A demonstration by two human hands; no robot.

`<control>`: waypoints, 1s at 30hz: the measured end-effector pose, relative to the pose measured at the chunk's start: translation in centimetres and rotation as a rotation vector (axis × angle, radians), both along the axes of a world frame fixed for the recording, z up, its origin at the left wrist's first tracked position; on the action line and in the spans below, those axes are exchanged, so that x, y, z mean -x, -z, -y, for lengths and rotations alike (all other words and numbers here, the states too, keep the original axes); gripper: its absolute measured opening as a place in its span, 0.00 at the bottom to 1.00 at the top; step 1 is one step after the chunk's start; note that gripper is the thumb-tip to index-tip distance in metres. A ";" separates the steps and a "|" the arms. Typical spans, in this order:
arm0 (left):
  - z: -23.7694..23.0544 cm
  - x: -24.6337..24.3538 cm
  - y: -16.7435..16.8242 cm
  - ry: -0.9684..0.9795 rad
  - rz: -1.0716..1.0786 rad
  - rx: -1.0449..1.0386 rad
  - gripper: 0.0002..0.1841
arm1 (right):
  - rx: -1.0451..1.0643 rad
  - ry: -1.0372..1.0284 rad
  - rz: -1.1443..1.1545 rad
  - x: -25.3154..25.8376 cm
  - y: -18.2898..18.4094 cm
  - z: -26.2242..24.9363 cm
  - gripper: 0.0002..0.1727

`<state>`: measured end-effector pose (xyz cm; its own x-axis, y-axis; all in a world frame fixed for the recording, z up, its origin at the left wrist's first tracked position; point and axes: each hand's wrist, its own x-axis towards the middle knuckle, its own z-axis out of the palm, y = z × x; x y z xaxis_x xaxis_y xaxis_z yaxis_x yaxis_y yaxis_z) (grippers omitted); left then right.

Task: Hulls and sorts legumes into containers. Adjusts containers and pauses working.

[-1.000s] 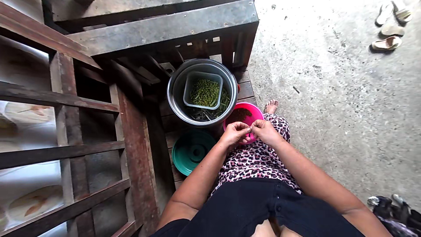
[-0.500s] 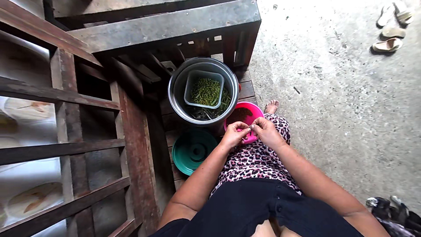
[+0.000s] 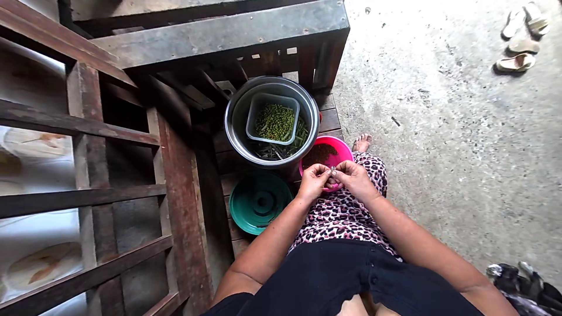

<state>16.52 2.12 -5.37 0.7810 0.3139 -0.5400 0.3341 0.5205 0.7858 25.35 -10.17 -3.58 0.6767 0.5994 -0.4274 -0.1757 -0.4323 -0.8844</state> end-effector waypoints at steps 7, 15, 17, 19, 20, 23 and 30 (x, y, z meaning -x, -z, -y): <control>0.0 0.2 0.2 0.033 0.000 -0.037 0.02 | 0.184 -0.081 0.057 -0.4 -1.0 -0.2 0.04; 0.1 0.3 0.5 0.081 0.014 -0.081 0.03 | 0.141 0.029 -0.213 -0.9 -0.3 0.1 0.03; 0.1 0.2 0.4 0.078 0.028 -0.051 0.03 | 0.098 0.100 -0.289 -0.9 -0.2 0.0 0.04; -0.2 0.3 0.3 0.091 0.035 -0.008 0.03 | 0.068 0.139 -0.316 -0.9 -0.2 0.1 0.05; -0.4 0.2 0.2 0.106 0.034 0.009 0.03 | 0.059 0.138 -0.304 -0.9 -0.2 0.2 0.04; -0.7 0.0 0.2 0.103 0.017 0.029 0.03 | 0.064 0.078 -0.215 -0.8 -0.4 0.3 0.03; -0.8 -0.1 0.0 0.158 0.002 0.036 0.01 | 0.135 -0.080 -0.056 -0.6 -1.0 0.1 0.03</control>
<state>16.63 2.89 -5.37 0.8204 0.1672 -0.5467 0.4124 0.4893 0.7684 25.90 -10.31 -2.63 0.6022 0.5847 -0.5436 -0.1836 -0.5613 -0.8070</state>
